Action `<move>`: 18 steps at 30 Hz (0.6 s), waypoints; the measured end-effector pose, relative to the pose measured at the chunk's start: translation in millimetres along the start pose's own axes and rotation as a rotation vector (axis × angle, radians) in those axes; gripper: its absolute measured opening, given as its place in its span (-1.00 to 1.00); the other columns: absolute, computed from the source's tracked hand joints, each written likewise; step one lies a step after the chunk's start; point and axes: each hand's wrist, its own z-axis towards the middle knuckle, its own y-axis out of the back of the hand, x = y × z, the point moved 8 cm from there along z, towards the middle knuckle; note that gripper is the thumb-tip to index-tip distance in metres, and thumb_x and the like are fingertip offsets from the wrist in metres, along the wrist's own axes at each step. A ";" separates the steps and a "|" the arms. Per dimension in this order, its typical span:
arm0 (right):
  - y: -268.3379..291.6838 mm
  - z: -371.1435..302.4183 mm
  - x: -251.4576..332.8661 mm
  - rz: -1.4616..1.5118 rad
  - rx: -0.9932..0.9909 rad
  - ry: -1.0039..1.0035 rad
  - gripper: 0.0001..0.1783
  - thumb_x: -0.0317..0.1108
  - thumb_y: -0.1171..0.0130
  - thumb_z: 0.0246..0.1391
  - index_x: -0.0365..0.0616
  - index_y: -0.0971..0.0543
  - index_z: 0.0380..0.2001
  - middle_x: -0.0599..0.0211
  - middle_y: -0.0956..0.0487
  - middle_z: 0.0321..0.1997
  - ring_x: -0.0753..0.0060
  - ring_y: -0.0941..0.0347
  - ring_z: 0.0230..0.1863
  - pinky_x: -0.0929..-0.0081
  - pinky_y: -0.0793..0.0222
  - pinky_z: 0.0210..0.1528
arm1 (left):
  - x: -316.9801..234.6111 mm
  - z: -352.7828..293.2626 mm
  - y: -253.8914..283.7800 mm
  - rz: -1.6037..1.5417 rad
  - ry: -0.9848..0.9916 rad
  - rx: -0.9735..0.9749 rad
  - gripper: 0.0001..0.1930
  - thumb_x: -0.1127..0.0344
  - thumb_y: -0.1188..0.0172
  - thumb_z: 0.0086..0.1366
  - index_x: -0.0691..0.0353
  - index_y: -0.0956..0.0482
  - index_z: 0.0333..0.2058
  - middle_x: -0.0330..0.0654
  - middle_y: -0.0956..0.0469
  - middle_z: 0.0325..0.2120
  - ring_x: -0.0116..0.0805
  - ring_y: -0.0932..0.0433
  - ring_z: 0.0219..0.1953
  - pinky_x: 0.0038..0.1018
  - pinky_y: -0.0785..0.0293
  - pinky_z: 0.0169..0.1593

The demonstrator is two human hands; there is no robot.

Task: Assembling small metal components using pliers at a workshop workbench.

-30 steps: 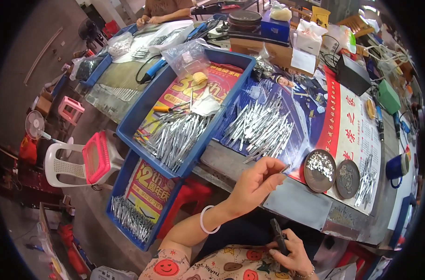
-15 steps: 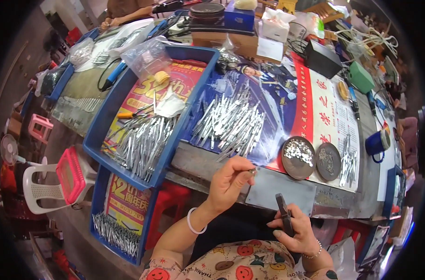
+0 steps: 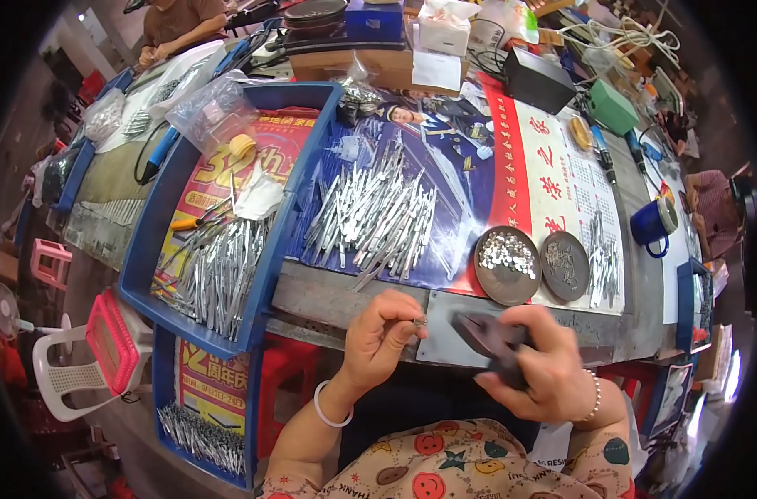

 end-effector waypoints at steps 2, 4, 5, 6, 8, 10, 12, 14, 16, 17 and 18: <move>14.9 0.7 13.2 -0.043 -0.052 0.065 -0.69 -0.32 -0.49 -0.36 -0.20 -0.56 -0.57 0.17 -0.45 -0.20 0.24 -0.44 -0.43 0.37 -0.39 -0.49 | 1.5 1.0 -0.6 -0.084 -0.003 0.022 -0.90 0.41 -0.04 0.42 0.31 -0.42 -0.17 -0.08 -0.45 -0.22 -0.46 -0.53 -0.34 -0.57 -0.48 -0.22; -0.6 12.1 13.3 -0.153 0.018 0.049 -0.72 -0.28 -0.45 -0.30 -0.19 -0.55 -0.59 0.17 -0.45 -0.22 0.25 -0.41 -0.43 0.38 -0.38 -0.48 | -2.4 1.1 -0.2 -0.029 0.019 0.018 -0.90 0.41 -0.05 0.42 0.31 -0.42 -0.18 -0.08 -0.45 -0.23 -0.46 -0.53 -0.34 -0.57 -0.48 -0.23; -17.9 13.6 0.9 -0.156 0.097 0.020 -0.72 -0.27 -0.44 -0.29 -0.19 -0.55 -0.60 0.16 -0.45 -0.22 0.25 -0.42 -0.42 0.39 -0.38 -0.47 | -2.0 3.7 1.9 0.032 0.030 0.011 -0.91 0.41 -0.05 0.41 0.30 -0.41 -0.19 -0.08 -0.45 -0.23 -0.46 -0.53 -0.34 -0.57 -0.47 -0.24; -30.3 15.1 -8.1 -0.158 0.175 -0.008 -0.71 -0.26 -0.44 -0.28 -0.19 -0.54 -0.61 0.15 -0.45 -0.22 0.25 -0.42 -0.41 0.40 -0.39 -0.46 | 4.6 1.1 1.1 -0.076 0.060 -0.031 -0.92 0.42 -0.04 0.41 0.30 -0.41 -0.19 -0.08 -0.46 -0.24 -0.46 -0.53 -0.35 -0.58 -0.46 -0.25; -6.2 15.2 -1.7 -0.085 0.050 0.024 -0.71 -0.26 -0.42 -0.22 -0.20 -0.52 -0.63 0.17 -0.44 -0.22 0.24 -0.45 -0.35 0.39 -0.41 -0.45 | 3.1 3.1 0.8 0.056 -0.004 0.028 -0.92 0.43 -0.04 0.41 0.31 -0.41 -0.19 -0.07 -0.46 -0.25 -0.47 -0.52 -0.35 -0.60 -0.45 -0.26; 9.4 6.2 9.1 -0.005 -0.053 0.048 -0.72 -0.26 -0.39 -0.16 -0.22 -0.52 -0.62 0.18 -0.43 -0.23 0.21 -0.46 -0.32 0.35 -0.43 -0.44 | -5.3 -0.6 1.7 0.031 -0.015 0.038 -0.92 0.44 -0.04 0.41 0.31 -0.41 -0.19 -0.07 -0.46 -0.24 -0.47 -0.51 -0.36 -0.59 -0.45 -0.26; -14.5 18.8 7.7 -0.130 0.117 -0.035 -0.73 -0.28 -0.39 -0.17 -0.23 -0.54 -0.58 0.15 -0.44 -0.23 0.18 -0.47 -0.35 0.33 -0.44 -0.43 | -6.8 4.7 -1.0 0.084 0.000 0.058 -0.92 0.45 -0.03 0.41 0.32 -0.41 -0.18 -0.09 -0.47 -0.24 -0.46 -0.51 -0.37 -0.57 -0.45 -0.27; -29.7 13.9 -3.5 -0.099 0.244 -0.067 -0.73 -0.27 -0.39 -0.15 -0.24 -0.55 -0.55 0.13 -0.44 -0.23 0.17 -0.48 -0.36 0.34 -0.45 -0.41 | -7.3 0.7 -2.8 0.053 -0.013 0.006 -0.92 0.44 -0.03 0.41 0.33 -0.41 -0.19 -0.09 -0.47 -0.25 -0.46 -0.51 -0.36 -0.56 -0.45 -0.26; -20.2 7.3 -3.3 0.034 0.207 -0.104 -0.72 -0.25 -0.39 -0.11 -0.25 -0.56 -0.55 0.13 -0.45 -0.22 0.19 -0.48 -0.37 0.34 -0.44 -0.43 | -4.6 -0.1 0.6 0.027 0.029 -0.023 -0.90 0.41 -0.03 0.42 0.33 -0.40 -0.19 -0.11 -0.47 -0.26 -0.46 -0.50 -0.35 -0.57 -0.44 -0.26; -15.3 2.1 -6.1 0.067 0.172 -0.107 -0.72 -0.24 -0.40 -0.11 -0.24 -0.58 -0.53 0.12 -0.45 -0.21 0.21 -0.48 -0.39 0.32 -0.43 -0.46 | -0.3 1.3 2.9 -0.007 0.052 -0.055 -0.89 0.40 -0.03 0.43 0.33 -0.40 -0.19 -0.11 -0.47 -0.26 -0.46 -0.50 -0.35 -0.57 -0.44 -0.26; -14.8 -4.8 -6.5 0.073 0.173 -0.100 -0.72 -0.24 -0.40 -0.11 -0.24 -0.58 -0.53 0.12 -0.45 -0.21 0.21 -0.48 -0.39 0.32 -0.43 -0.46 | -0.9 -0.8 2.1 -0.103 0.066 -0.090 -0.89 0.38 -0.04 0.43 0.30 -0.40 -0.18 -0.14 -0.46 -0.27 -0.46 -0.49 -0.37 -0.58 -0.44 -0.26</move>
